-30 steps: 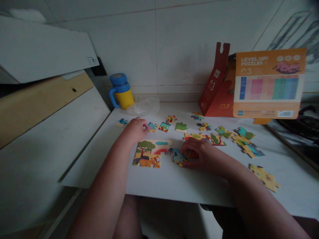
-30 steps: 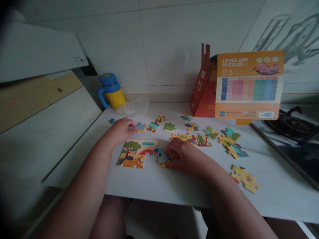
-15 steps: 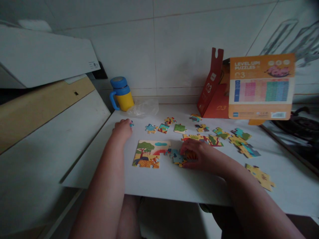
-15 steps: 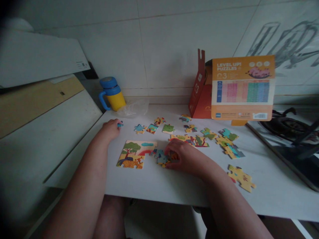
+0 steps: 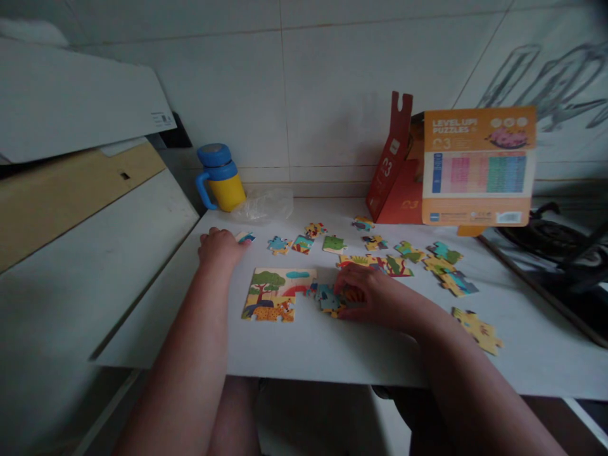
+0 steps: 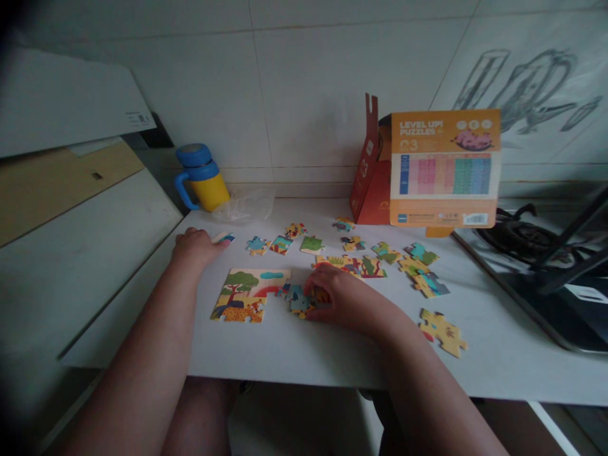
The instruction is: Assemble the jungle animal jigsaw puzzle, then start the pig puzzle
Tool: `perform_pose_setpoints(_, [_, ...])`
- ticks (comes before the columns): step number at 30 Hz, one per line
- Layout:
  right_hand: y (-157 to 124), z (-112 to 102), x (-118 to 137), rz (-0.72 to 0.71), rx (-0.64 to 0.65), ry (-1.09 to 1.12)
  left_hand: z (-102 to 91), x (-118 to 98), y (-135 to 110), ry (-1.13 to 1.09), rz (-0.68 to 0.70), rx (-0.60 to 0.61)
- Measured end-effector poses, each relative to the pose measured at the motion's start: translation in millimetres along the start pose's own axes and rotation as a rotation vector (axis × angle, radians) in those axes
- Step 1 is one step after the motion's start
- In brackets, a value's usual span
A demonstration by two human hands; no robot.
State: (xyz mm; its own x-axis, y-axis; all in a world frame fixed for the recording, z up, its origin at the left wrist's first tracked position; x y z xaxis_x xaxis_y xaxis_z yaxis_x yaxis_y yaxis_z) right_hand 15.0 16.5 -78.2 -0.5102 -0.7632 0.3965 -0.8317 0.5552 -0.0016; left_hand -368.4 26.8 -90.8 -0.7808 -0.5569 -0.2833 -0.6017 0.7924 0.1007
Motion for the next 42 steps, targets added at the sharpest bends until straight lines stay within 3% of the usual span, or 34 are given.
perform_pose_setpoints(9, [0,1,0,0.002,0.006,0.0,-4.6,9,13,-0.074,-0.096,0.104])
perform_pose_setpoints(13, [0,-1,2,0.012,0.013,0.008,-5.1,-1,8,-0.348,0.036,0.144])
perform_pose_setpoints(17, [-1,-2,2,0.014,0.006,0.004,-1.4,-31,-8,-0.753,0.246,0.258])
perform_pose_setpoints(21, [-4,-7,1,0.015,-0.06,-0.01,-1.8,-55,-28,-0.987,0.319,0.393])
perform_pose_setpoints(26, [-10,-19,-20,0.222,-0.249,-0.102,-3.2,-65,-39,-1.029,0.35,0.457])
perform_pose_setpoints(29, [-15,-16,-38,0.365,-0.294,-0.227,-0.8,-68,-42,-1.03,0.355,0.509])
perform_pose_setpoints(33, [-16,-11,-42,0.388,-0.344,-0.293,6.9,-81,-59,-1.063,0.363,0.673])
perform_pose_setpoints(37, [-7,-16,-16,0.344,-0.5,-0.158,16.0,-103,-83,-1.116,0.448,0.859])
perform_pose_setpoints(42, [9,-4,7,0.263,-0.407,0.222,23.3,-122,-102,-1.095,0.599,0.935])
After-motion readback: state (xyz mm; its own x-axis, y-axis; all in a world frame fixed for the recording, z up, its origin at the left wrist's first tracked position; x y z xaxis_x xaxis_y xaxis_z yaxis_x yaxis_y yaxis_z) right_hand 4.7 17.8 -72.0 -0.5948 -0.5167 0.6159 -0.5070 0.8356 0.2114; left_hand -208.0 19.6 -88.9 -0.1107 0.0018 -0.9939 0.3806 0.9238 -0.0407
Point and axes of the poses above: each hand's wrist, its own y-axis towards the middle knuckle, its own z-axis out of the palm, x = y × z, the point moved 5 cm from there along y, towards the middle knuckle, and after that the axes turned 11 degrees about -y, right-handed, at the moved point
